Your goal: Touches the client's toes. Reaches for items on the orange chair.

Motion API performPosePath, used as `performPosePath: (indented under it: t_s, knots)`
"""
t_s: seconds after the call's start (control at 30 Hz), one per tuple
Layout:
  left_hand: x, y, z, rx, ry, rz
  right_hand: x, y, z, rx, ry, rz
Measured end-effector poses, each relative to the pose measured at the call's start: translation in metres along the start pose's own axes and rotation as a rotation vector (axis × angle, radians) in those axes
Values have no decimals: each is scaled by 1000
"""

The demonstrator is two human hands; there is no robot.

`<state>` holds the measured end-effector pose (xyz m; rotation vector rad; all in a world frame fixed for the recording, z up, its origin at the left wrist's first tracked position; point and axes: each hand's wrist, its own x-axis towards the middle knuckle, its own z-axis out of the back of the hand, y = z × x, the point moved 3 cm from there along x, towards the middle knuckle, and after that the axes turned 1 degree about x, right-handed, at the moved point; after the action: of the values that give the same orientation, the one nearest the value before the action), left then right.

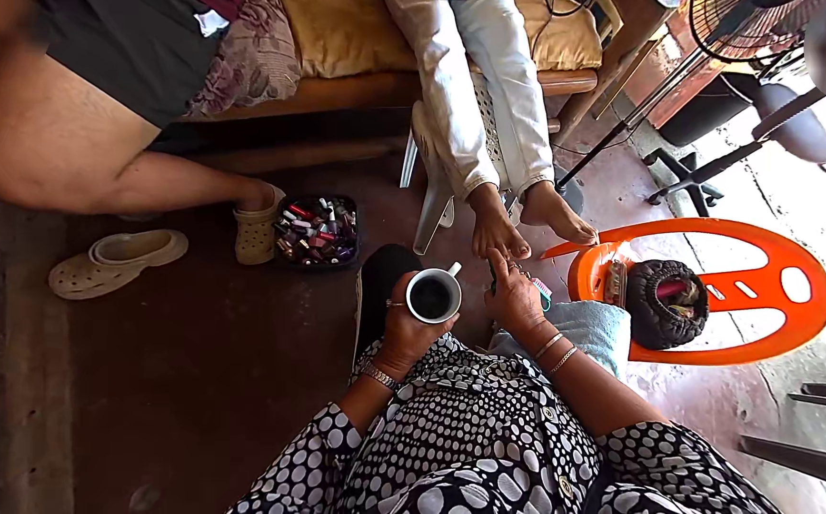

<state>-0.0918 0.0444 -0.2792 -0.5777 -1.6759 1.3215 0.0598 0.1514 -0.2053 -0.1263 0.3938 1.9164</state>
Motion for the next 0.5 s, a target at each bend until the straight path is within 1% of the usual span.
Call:
performPosePath:
  t_s: [0.07, 0.17, 0.3, 0.37, 0.43, 0.5]
  knots:
    - [-1, 1, 0, 18, 6, 4, 5, -4, -2, -4, 38, -31]
    - [-2, 2, 1, 26, 14, 6, 5, -13, -2, 37, -26, -28]
    - [-1, 2, 2, 31, 10, 7, -3, -9, -7, 55, -91, 13]
    - [-1, 1, 1, 32, 12, -3, 0, -4, -12, 4, -42, 37]
    - [-2, 2, 1, 40, 20, -9, 7, -3, -16, -62, 35, 9]
    - [-2, 2, 1, 33, 24, -20, 12, -11, -18, -69, 54, -41]
